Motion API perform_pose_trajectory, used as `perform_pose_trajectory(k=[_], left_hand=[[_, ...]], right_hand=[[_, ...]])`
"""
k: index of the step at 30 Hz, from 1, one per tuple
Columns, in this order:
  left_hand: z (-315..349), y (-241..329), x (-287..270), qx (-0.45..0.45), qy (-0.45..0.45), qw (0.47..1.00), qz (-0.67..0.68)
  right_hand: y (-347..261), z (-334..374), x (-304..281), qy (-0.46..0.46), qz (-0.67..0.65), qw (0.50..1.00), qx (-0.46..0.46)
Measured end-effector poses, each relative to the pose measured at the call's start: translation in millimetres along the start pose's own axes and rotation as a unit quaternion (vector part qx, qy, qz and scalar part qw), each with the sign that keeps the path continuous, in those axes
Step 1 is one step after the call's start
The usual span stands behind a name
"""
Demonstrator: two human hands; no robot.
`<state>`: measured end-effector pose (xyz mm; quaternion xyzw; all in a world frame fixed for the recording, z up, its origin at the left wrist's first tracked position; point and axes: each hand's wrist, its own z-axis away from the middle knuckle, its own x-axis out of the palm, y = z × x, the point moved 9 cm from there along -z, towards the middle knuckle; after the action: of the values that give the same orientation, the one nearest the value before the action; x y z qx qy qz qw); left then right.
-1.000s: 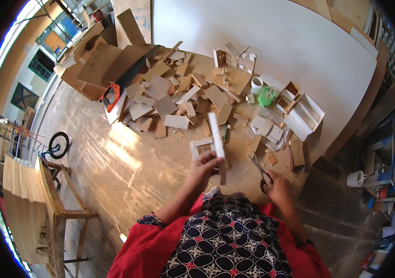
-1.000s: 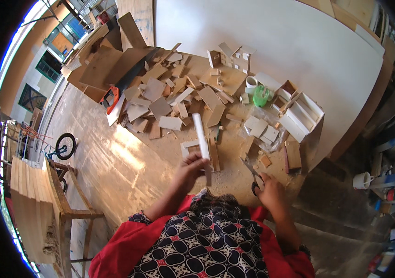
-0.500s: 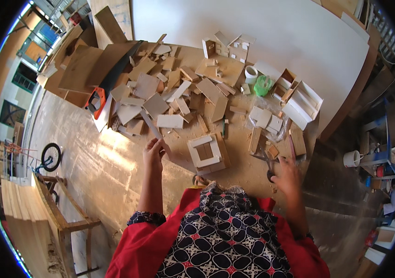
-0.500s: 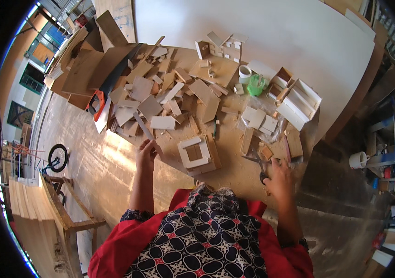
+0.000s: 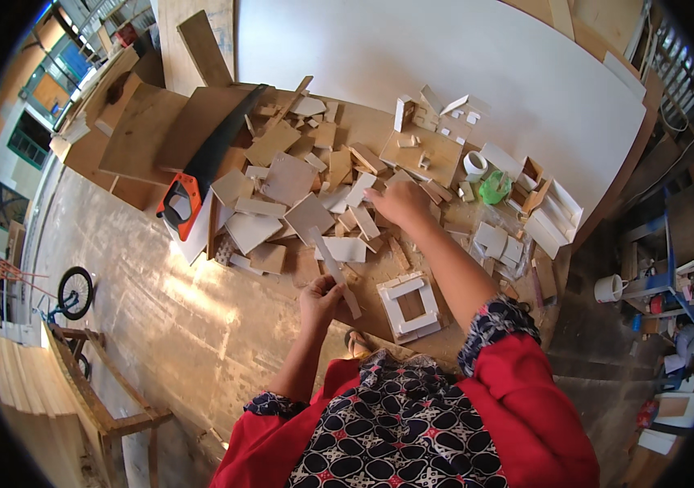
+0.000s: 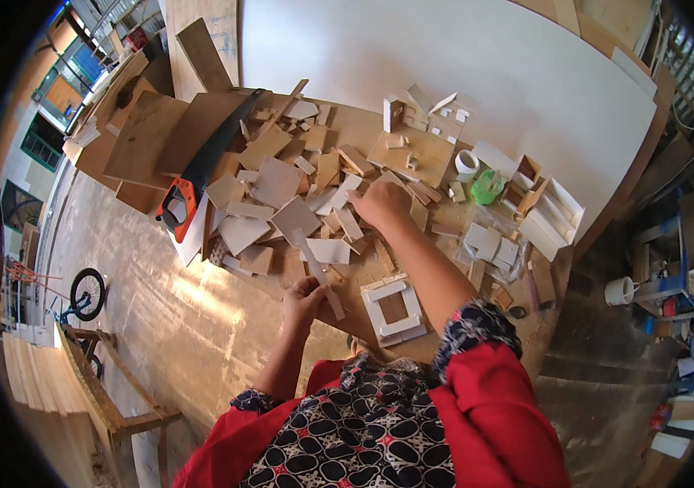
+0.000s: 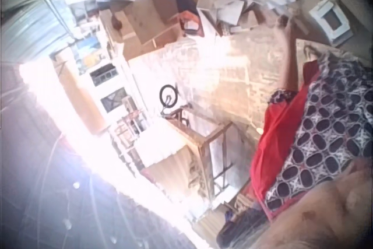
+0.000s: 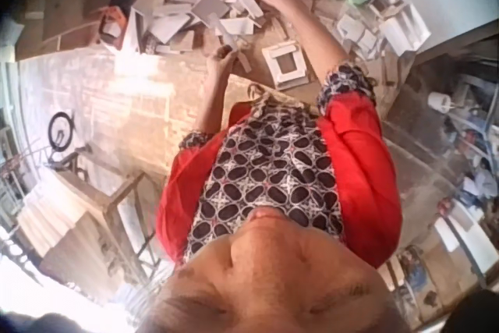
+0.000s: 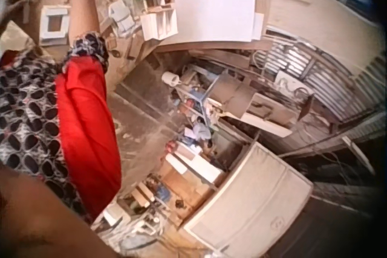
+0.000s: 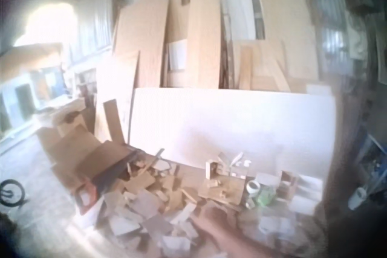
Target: The person applies glue to wooden pieces using a brush and attaches them to a small structure. They then cut a strip of material with scissors and glue it onto the model house.
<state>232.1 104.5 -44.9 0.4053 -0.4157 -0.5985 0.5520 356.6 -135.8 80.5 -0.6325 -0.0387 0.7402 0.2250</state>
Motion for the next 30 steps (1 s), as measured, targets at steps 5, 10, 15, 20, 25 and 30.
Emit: perform_pose_trajectory(k=[5, 10, 15, 20, 25, 30], left_hand=[[7.4, 16.9, 1.1, 0.005, -0.004, 0.999, -0.045], [6.1, 17.7, 8.3, 0.012, -0.021, 0.998, -0.05], [-1.0, -4.8, -0.5, 0.011, -0.028, 0.999, 0.017], [2.2, 6.8, 4.8, -0.02, -0.037, 0.999, 0.019], [8.5, 19.5, 7.2, -0.043, -0.042, 0.998, 0.017], [10.1, 23.6, 5.1, -0.053, -0.027, 0.998, -0.021]], right_hand=[[-16.3, -34.3, 18.2, -0.001, -0.033, 0.997, 0.072], [19.5, -56.8, 45.9, 0.026, -0.245, 0.968, 0.044], [89.4, 16.8, 23.5, -0.045, -0.559, 0.827, 0.047], [169.4, 126.6, 38.6, -0.112, -0.415, 0.9, 0.071], [183.6, 144.2, 66.3, -0.028, -0.323, 0.945, 0.041], [159.0, 145.2, 40.7, 0.044, -0.262, 0.964, -0.017]])
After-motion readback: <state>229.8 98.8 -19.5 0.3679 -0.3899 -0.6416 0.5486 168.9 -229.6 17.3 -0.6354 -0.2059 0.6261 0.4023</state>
